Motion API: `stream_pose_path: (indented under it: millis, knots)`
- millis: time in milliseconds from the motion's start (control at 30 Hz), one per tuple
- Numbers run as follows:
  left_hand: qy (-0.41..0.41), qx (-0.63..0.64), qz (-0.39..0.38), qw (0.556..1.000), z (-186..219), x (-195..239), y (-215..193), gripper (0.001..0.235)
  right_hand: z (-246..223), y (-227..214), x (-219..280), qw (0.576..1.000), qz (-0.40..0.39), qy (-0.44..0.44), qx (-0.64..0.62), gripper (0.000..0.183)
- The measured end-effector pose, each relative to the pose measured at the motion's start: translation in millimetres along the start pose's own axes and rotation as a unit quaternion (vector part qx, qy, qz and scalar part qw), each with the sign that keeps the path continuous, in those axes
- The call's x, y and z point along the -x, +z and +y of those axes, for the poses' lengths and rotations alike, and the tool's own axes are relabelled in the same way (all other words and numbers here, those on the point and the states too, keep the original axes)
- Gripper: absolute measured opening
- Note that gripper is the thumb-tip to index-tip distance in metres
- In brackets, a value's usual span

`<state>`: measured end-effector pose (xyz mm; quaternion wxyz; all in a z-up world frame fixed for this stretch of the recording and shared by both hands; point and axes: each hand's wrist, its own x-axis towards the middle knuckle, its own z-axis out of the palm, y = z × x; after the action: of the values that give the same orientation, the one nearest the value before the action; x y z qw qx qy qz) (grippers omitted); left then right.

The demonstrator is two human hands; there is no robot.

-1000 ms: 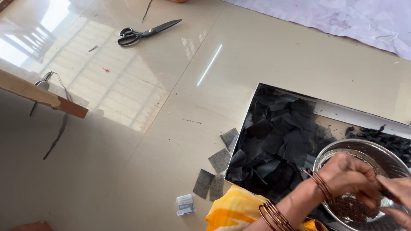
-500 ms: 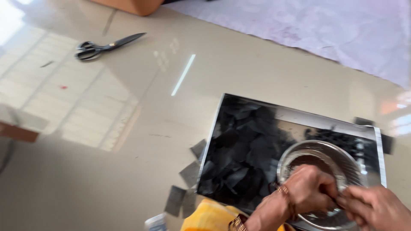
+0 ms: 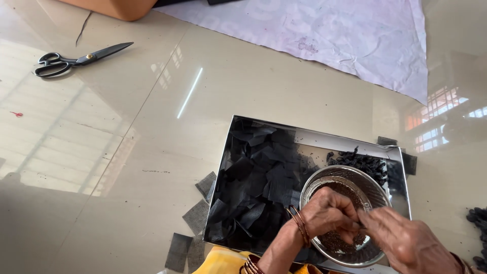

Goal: Rolling a brown filling substance into small black cloth scraps to create individual bundles.

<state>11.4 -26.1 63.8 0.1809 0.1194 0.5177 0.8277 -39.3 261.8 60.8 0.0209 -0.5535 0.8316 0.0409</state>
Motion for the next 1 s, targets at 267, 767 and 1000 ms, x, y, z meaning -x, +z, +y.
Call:
stream_pose_path:
  millis: [267,767,1000]
  knots:
    - [-0.101,-0.003,-0.023,0.995,1,2,-1,0.010,-20,-12,-2,0.999,-0.018,0.018,-0.048,0.047]
    - [0.260,-0.443,0.098,0.853,36,25,45,0.026,-16,-39,-25,0.396,-0.030,0.468,-0.790,0.026]
    - [0.190,-0.438,0.141,0.867,18,14,32,0.015,-19,-59,-34,0.870,-0.010,0.296,-0.395,0.043]
